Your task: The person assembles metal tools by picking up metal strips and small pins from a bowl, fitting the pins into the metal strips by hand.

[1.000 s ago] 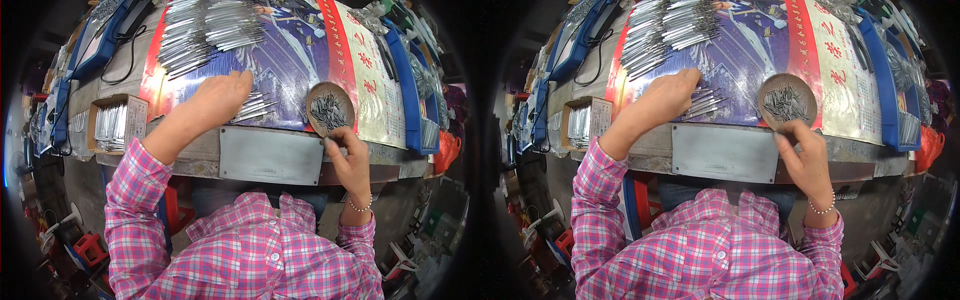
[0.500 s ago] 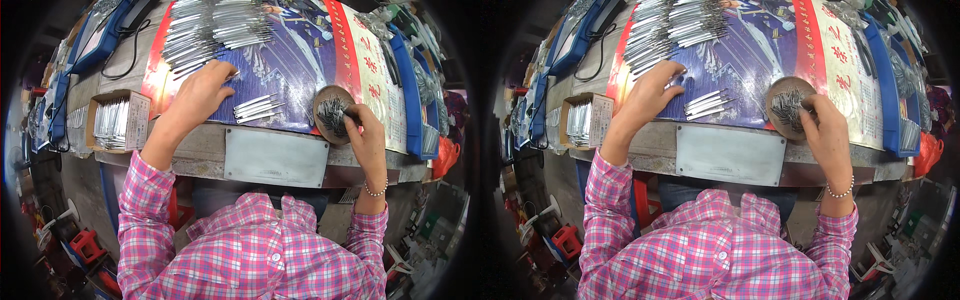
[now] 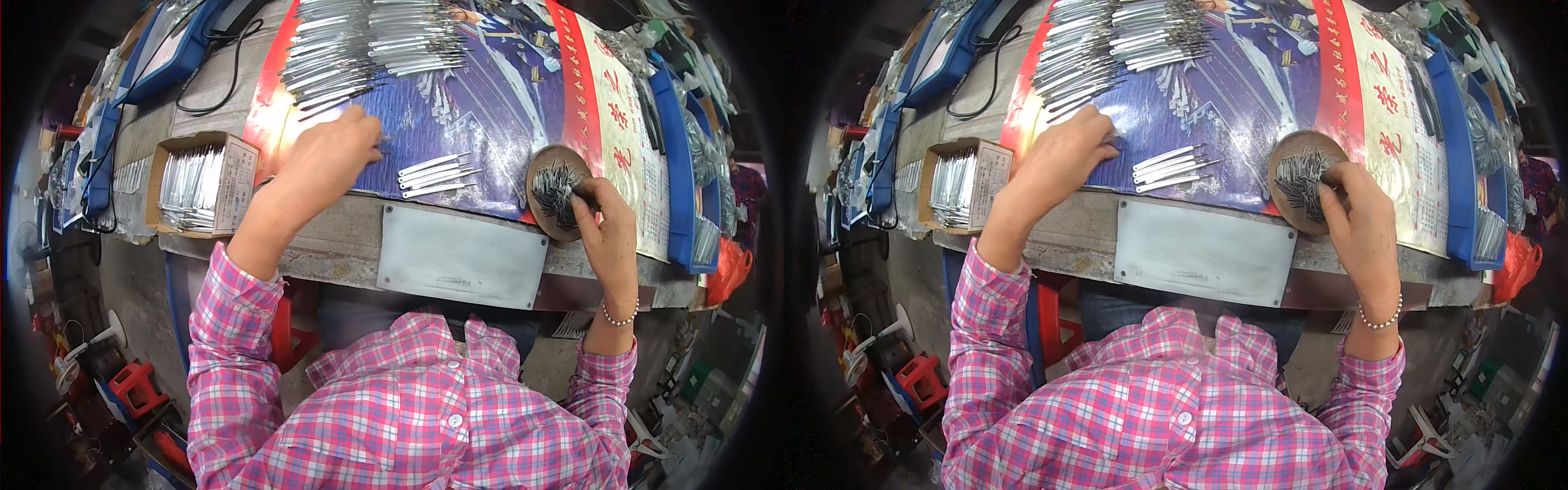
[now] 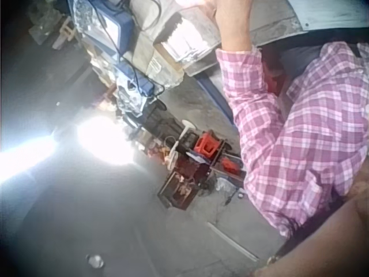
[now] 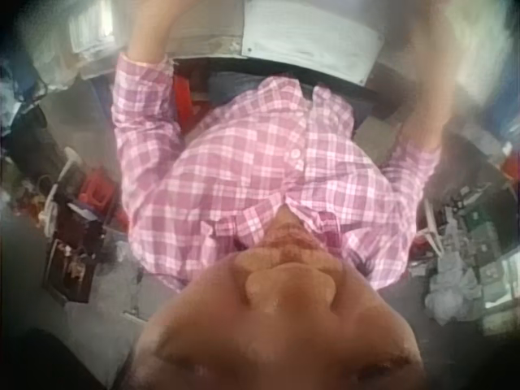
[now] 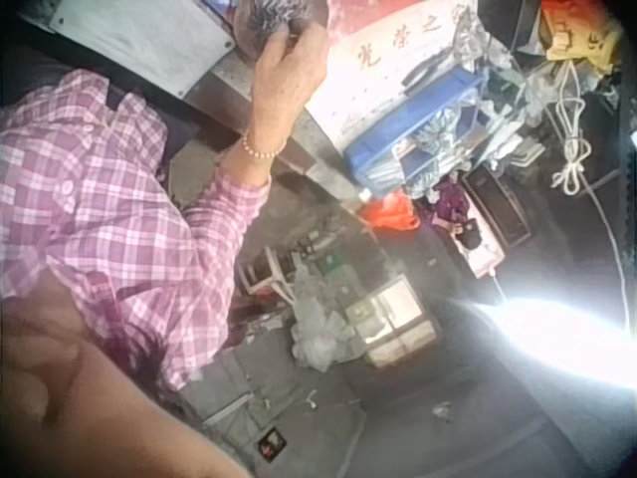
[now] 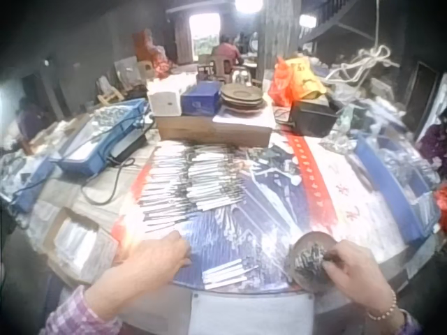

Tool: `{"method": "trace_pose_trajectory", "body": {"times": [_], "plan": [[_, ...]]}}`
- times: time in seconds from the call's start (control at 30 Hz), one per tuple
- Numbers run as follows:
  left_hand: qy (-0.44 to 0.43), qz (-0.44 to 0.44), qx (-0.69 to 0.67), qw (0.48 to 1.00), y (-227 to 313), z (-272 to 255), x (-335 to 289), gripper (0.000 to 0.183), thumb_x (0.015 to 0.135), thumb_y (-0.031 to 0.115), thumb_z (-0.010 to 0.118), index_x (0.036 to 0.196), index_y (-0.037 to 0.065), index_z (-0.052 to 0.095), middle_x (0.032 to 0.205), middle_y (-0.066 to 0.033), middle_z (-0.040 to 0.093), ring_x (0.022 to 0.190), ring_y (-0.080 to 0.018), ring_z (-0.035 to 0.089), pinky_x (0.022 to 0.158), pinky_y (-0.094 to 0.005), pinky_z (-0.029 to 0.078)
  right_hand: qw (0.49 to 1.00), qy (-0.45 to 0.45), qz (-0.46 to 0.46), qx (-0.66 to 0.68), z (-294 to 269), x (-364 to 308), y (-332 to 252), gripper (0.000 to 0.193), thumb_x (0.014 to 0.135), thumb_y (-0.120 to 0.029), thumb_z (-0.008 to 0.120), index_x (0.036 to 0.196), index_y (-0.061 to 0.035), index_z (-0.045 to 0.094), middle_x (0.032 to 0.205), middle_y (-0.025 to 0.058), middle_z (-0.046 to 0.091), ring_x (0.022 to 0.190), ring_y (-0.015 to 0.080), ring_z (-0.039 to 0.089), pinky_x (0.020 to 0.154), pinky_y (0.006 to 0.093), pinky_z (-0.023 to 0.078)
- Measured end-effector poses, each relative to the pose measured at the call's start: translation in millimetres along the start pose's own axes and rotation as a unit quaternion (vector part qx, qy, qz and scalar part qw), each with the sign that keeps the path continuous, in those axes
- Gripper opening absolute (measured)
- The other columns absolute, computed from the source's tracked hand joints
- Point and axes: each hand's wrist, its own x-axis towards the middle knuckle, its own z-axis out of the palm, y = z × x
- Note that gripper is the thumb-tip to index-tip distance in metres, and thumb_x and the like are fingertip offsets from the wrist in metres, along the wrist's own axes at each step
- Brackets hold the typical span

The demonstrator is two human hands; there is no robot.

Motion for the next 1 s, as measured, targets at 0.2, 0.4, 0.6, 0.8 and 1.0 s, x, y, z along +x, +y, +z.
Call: {"method": "trace_pose_trajectory", "body": {"times": [0.2, 0.4, 0.6, 0.8, 1.0], "plan": [[-0.056, 0.030, 0.069, 0.996, 17, 3, -3, 0.024, 0.081, 0.007, 0.059, 0.103, 0.004, 0.050, 0.093, -0.0155, 0.057, 0.082, -0.0384, 0.059, 0.069, -0.0467, 0.048, 1.000, 0.005, -0.013, -0.006, 3, -1, 5, 0.015, 0.084, -0.005, 0.062, 0.096, 0.0017, 0.057, 0.084, 0.0168, 0.061, 0.071, 0.0303, 0.060, 0.066, 0.0361, 0.047], [-0.045, 0.029, 0.088, 0.995, 17, -10, -15, 0.038, 0.081, 0.003, 0.056, 0.118, 0.005, 0.048, 0.092, -0.0149, 0.056, 0.079, -0.0382, 0.061, 0.067, -0.0452, 0.050, 0.999, -0.034, 0.014, -0.036, 4, 8, 13, 0.019, 0.083, -0.010, 0.063, 0.097, 0.0010, 0.057, 0.086, 0.0197, 0.060, 0.075, 0.0359, 0.060, 0.068, 0.0407, 0.048], [-0.112, -0.032, 0.223, 0.968, 35, -5, -11, 0.035, 0.082, 0.004, 0.054, 0.117, 0.005, 0.049, 0.094, -0.0155, 0.058, 0.076, -0.0367, 0.063, 0.065, -0.0419, 0.051, 0.986, -0.063, -0.057, -0.145, 12, 15, 21, 0.016, 0.079, -0.009, 0.061, 0.085, 0.0011, 0.051, 0.079, 0.0210, 0.057, 0.078, 0.0414, 0.057, 0.068, 0.0477, 0.045], [0.023, 0.077, 0.018, 0.997, -6, -8, -16, 0.024, 0.079, -0.001, 0.055, 0.102, 0.001, 0.059, 0.087, -0.0151, 0.059, 0.074, -0.0282, 0.062, 0.063, -0.0378, 0.048, 0.987, -0.085, -0.016, -0.138, 7, 18, 16, 0.017, 0.077, -0.009, 0.063, 0.082, 0.0023, 0.051, 0.075, 0.0220, 0.058, 0.074, 0.0418, 0.057, 0.066, 0.0470, 0.045], [0.086, 0.007, -0.210, 0.974, 3, -13, -22, 0.016, 0.083, 0.000, 0.058, 0.098, 0.000, 0.063, 0.080, -0.0063, 0.058, 0.065, -0.0136, 0.051, 0.059, -0.0259, 0.040, 0.998, -0.036, 0.042, 0.031, 1, 15, 25, 0.010, 0.079, -0.002, 0.061, 0.087, 0.0030, 0.055, 0.068, 0.0117, 0.057, 0.057, 0.0201, 0.056, 0.057, 0.0320, 0.045]]}}
